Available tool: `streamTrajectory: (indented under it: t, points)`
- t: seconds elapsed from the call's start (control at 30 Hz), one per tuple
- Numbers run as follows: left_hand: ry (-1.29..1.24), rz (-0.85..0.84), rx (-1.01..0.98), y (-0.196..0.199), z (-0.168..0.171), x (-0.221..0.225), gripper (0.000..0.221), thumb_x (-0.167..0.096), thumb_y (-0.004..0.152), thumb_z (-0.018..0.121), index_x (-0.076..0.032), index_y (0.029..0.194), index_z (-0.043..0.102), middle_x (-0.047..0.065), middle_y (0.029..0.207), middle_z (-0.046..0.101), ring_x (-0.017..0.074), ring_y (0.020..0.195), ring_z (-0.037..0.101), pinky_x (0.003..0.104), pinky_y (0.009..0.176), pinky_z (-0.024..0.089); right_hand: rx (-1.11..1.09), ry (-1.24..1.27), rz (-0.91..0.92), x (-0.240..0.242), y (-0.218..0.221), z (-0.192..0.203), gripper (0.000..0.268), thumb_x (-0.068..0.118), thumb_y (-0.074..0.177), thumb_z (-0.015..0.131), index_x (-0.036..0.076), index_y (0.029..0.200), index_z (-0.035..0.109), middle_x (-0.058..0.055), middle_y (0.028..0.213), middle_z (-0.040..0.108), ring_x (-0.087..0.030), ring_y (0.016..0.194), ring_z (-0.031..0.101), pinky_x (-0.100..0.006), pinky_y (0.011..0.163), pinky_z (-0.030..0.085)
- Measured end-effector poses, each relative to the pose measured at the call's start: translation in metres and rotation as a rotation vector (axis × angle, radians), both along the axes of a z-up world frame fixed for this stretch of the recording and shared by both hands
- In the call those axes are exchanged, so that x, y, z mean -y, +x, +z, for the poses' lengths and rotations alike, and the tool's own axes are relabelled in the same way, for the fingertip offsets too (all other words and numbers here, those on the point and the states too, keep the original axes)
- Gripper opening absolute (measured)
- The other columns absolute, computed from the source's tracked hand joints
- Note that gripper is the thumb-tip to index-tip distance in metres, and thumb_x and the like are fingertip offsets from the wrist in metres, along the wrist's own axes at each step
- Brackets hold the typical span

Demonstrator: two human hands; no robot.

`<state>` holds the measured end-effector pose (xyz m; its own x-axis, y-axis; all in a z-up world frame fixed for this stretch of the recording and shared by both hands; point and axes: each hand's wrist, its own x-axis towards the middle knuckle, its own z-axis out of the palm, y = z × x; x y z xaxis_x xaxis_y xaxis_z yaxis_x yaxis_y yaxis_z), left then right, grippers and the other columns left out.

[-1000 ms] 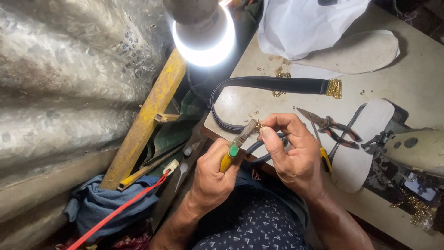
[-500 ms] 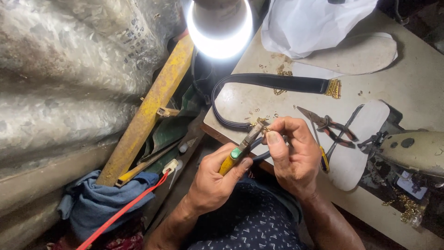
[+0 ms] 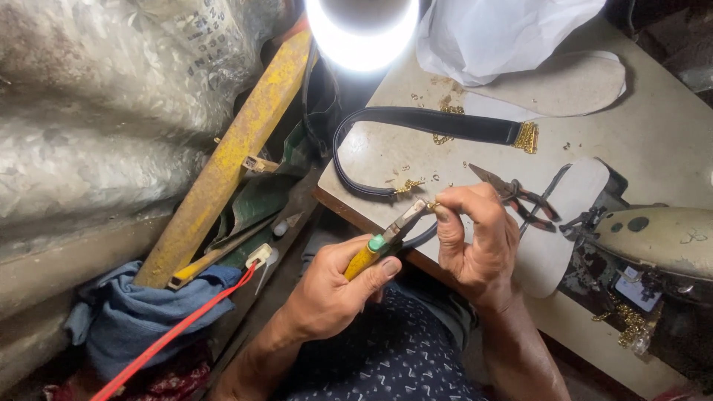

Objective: Attaching decorative gold chains to a black leather belt using pliers.

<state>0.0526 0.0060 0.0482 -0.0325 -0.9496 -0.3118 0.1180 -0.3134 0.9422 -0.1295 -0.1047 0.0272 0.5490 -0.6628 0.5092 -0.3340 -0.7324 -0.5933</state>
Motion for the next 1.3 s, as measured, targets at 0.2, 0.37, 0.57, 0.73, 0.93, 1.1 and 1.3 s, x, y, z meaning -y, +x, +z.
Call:
streamTrajectory:
  t: [0.2, 0.37, 0.57, 0.73, 0.93, 1.1, 1.3]
  points:
    - [-0.218, 0.095, 0.361, -0.008, -0.001, -0.003, 0.025, -0.016, 0.1, 0.063, -0.008, 0.077, 0.055, 0.0, 0.075, 0.051, 0.0124, 0.063, 0.046, 0.031, 0.058, 0.041, -0.078, -0.301, 0.044, 0.011, -0.007, -0.009, 0.011, 0.006, 0.11, 0.055, 0.002, 0.12, 0.055, -0.014, 0.1, 0.069, -0.024, 0.085, 0.066, -0.034, 0.068, 0.055]
    - [-0.307, 0.114, 0.726, -0.014, -0.017, -0.007, 0.017, -0.011, 0.095, 0.063, -0.008, 0.082, 0.053, 0.003, 0.079, 0.052, 0.0204, 0.059, 0.048, 0.038, 0.052, 0.04, -0.217, -0.32, 0.034, 0.011, -0.011, -0.005, 0.015, 0.004, 0.109, 0.058, 0.007, 0.124, 0.056, -0.013, 0.106, 0.068, -0.027, 0.086, 0.063, -0.035, 0.068, 0.052]
    - [-0.346, 0.115, 0.86, -0.014, -0.024, -0.005, 0.015, -0.009, 0.093, 0.063, -0.007, 0.083, 0.052, 0.005, 0.082, 0.052, 0.024, 0.06, 0.051, 0.039, 0.052, 0.042, -0.155, 0.066, 0.02, 0.003, -0.002, 0.014, 0.013, 0.006, 0.107, 0.056, 0.0, 0.119, 0.055, -0.014, 0.099, 0.064, -0.026, 0.082, 0.063, -0.036, 0.071, 0.053]
    - [-0.319, 0.026, 0.707, -0.007, -0.021, -0.002, 0.009, -0.003, 0.088, 0.06, -0.006, 0.085, 0.053, 0.004, 0.081, 0.051, 0.0207, 0.061, 0.049, 0.037, 0.052, 0.042, -0.18, 0.395, -0.06, 0.003, -0.005, 0.024, 0.016, 0.013, 0.106, 0.052, 0.004, 0.116, 0.058, -0.008, 0.101, 0.068, -0.02, 0.083, 0.064, -0.031, 0.074, 0.052]
    - [-0.115, -0.094, 0.569, -0.004, -0.011, 0.001, 0.011, -0.014, 0.096, 0.06, -0.009, 0.087, 0.058, 0.002, 0.08, 0.053, 0.0191, 0.064, 0.053, 0.04, 0.057, 0.042, -0.019, 0.429, -0.042, -0.001, -0.006, 0.021, 0.014, 0.009, 0.106, 0.053, 0.006, 0.12, 0.056, -0.011, 0.11, 0.07, -0.021, 0.099, 0.07, -0.03, 0.087, 0.058]
    - [-0.186, -0.019, 0.259, -0.006, -0.008, 0.003, 0.018, -0.016, 0.1, 0.063, -0.006, 0.085, 0.065, 0.001, 0.079, 0.054, 0.0131, 0.066, 0.05, 0.03, 0.061, 0.043, 0.026, 0.299, -0.137, 0.004, -0.014, 0.017, 0.01, 0.003, 0.106, 0.056, -0.001, 0.116, 0.055, -0.015, 0.1, 0.07, -0.023, 0.093, 0.075, -0.029, 0.083, 0.062]
    - [-0.133, 0.103, 0.252, -0.003, -0.025, -0.002, 0.024, -0.015, 0.101, 0.063, -0.008, 0.079, 0.057, -0.001, 0.075, 0.048, 0.0099, 0.066, 0.045, 0.027, 0.058, 0.041, -0.229, 0.103, -0.33, 0.031, -0.047, 0.007, 0.009, 0.001, 0.109, 0.065, -0.005, 0.115, 0.064, -0.014, 0.107, 0.074, -0.025, 0.084, 0.071, -0.036, 0.072, 0.058]
